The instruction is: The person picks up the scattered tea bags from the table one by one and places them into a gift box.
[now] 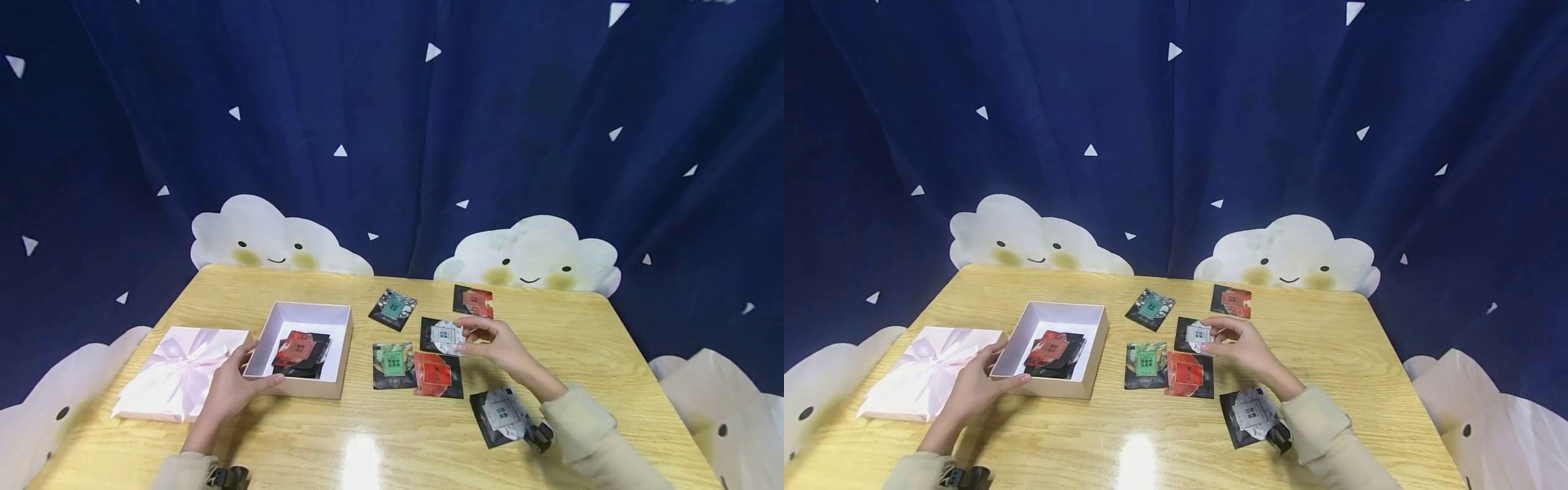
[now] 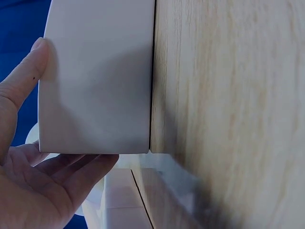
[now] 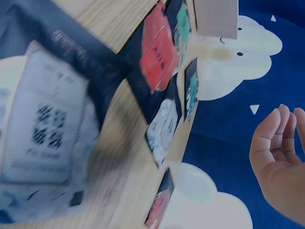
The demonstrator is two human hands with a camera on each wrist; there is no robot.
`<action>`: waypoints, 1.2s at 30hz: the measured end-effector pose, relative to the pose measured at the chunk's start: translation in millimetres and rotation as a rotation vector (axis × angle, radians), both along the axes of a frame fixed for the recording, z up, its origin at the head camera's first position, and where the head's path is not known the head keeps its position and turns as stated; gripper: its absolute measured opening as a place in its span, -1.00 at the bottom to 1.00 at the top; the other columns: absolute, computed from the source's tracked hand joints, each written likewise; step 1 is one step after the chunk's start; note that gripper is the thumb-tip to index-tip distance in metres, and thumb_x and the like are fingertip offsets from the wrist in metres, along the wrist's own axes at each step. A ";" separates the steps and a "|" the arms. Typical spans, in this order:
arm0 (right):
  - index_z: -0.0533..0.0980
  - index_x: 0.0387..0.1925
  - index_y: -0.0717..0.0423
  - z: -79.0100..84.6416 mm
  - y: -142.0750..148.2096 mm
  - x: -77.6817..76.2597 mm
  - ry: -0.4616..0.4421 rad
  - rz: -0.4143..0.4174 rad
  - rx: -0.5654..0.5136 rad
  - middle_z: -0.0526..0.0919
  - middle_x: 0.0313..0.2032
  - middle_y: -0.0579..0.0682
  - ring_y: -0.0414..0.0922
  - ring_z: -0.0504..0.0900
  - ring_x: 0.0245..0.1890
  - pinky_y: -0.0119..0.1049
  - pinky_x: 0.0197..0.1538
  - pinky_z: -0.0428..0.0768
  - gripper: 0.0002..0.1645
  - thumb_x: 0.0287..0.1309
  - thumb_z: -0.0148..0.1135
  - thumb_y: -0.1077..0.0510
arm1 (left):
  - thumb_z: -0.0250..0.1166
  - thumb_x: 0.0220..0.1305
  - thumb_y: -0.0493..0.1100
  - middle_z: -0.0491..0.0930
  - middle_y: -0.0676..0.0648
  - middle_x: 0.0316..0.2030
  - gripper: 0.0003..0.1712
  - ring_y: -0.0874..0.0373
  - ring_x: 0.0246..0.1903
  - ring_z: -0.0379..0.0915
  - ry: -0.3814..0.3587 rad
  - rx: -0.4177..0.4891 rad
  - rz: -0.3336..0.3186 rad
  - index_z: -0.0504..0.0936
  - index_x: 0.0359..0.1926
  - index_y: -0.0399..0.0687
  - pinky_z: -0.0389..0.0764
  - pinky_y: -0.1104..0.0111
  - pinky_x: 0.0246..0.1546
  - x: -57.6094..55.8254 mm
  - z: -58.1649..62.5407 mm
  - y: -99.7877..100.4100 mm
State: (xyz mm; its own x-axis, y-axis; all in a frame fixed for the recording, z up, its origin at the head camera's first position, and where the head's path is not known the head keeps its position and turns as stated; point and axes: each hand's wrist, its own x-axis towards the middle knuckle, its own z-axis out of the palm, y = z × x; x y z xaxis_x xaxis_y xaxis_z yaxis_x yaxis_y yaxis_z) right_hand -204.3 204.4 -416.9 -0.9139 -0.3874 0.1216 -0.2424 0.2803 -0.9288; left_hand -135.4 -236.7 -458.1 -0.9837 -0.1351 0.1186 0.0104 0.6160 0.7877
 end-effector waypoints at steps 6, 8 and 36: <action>0.45 0.02 0.32 -4.8 16.2 1.7 0.000 0.010 0.038 0.47 -0.25 0.12 -0.13 0.49 -0.33 -0.34 -0.30 0.50 -0.48 -0.03 0.34 0.25 | 0.53 -0.22 -0.12 0.35 -0.47 0.08 -0.02 -0.32 -0.03 0.39 -0.009 -0.002 0.004 0.24 0.20 -0.41 0.43 -0.01 -0.06 0.1 -0.9 0.3; 0.43 0.03 0.33 -5.0 21.0 2.6 0.005 0.025 0.046 0.45 -0.25 0.10 -0.11 0.49 -0.32 -0.33 -0.27 0.48 -0.46 -0.03 0.33 0.26 | 0.53 -0.21 -0.11 0.35 -0.47 0.08 -0.01 -0.32 -0.03 0.38 -0.016 0.002 0.006 0.24 0.20 -0.41 0.43 -0.01 -0.05 0.2 -0.9 0.4; 0.49 0.00 0.13 -63.8 99.8 10.2 0.063 0.179 0.379 0.42 -0.04 0.06 0.01 0.27 -0.05 -0.08 -0.06 0.30 -0.37 -0.20 0.46 0.08 | 0.52 -0.21 -0.12 0.38 -0.50 0.03 -0.03 -0.33 -0.04 0.39 0.003 -0.001 0.000 0.24 0.20 -0.41 0.47 0.00 -0.10 -2.4 -3.1 -1.2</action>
